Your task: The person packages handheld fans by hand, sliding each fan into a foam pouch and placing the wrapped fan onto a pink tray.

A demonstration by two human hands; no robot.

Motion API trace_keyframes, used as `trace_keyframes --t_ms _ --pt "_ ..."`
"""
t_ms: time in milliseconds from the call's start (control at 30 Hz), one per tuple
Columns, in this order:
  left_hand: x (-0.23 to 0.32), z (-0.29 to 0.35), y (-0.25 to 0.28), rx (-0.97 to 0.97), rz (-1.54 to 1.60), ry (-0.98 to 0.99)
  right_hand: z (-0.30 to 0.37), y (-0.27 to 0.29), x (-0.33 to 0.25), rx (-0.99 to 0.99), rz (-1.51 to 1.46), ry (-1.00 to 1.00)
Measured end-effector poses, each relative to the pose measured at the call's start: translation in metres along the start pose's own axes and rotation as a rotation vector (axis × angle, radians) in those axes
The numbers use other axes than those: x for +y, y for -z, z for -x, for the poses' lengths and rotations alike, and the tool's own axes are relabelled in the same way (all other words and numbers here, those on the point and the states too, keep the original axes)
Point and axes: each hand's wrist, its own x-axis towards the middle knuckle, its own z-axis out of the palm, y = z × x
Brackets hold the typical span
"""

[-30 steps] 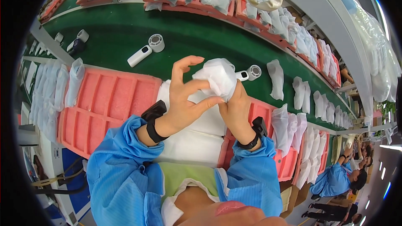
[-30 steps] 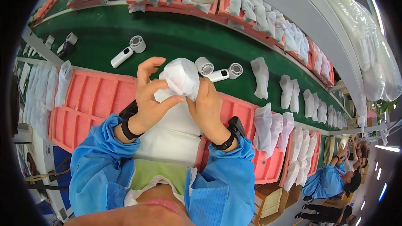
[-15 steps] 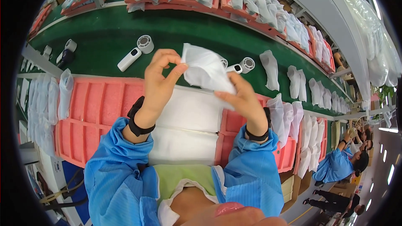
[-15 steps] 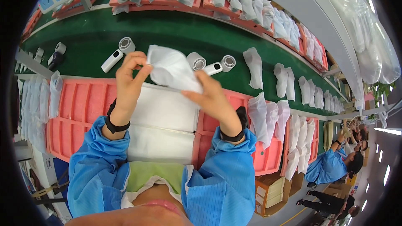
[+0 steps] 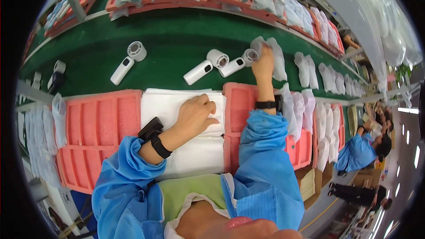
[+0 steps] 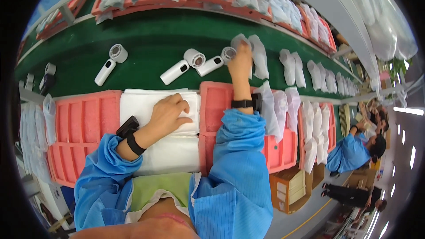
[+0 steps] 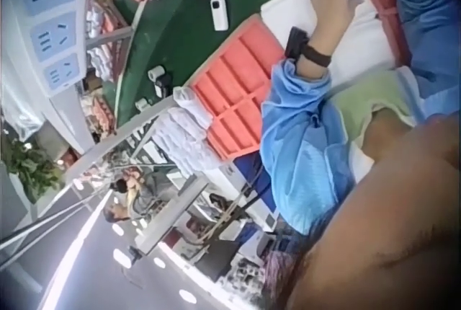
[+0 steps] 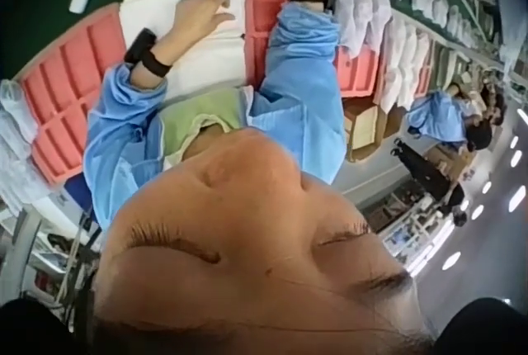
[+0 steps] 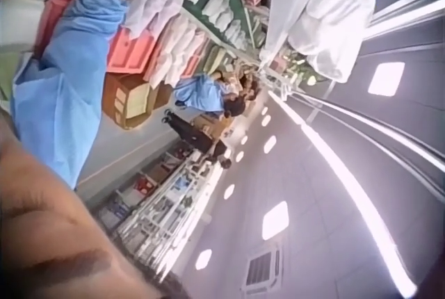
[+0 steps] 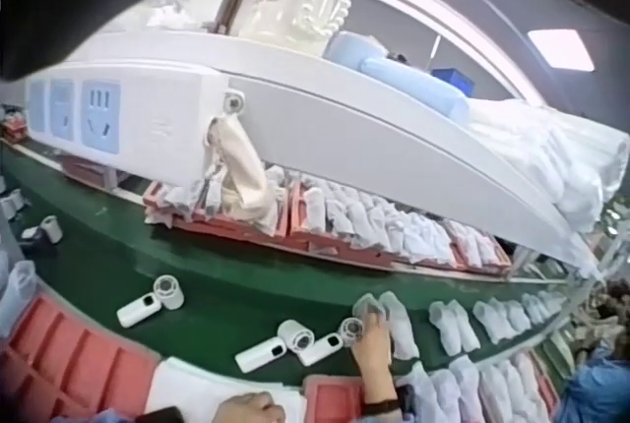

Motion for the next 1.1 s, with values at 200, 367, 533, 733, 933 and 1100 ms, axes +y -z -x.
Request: trace_keyframes --t_ms 200,367,533,733,933,1100 --pt "-0.003 -0.002 -0.006 0.021 -0.013 0.016 0.006 0.011 0.002 -0.403 -0.077 -0.022" --pt "-0.005 0.000 0.001 -0.045 0.112 0.066 0.009 0.020 0.002 -0.706 -0.546 -0.442" --pt "-0.017 -0.009 0.031 -0.030 0.405 0.214 -0.013 0.069 -0.045 -0.400 -0.827 -0.516" --pt "-0.016 -0.017 0.065 0.059 0.661 0.296 -0.011 0.194 -0.084 -0.316 -0.906 -0.023" --pt "-0.002 -0.012 0.087 0.212 0.942 0.321 0.005 0.177 -0.147 -0.493 -1.092 -0.005" --pt "0.019 -0.011 0.093 0.501 1.123 0.253 0.014 0.148 -0.187 -0.432 -0.965 0.283"
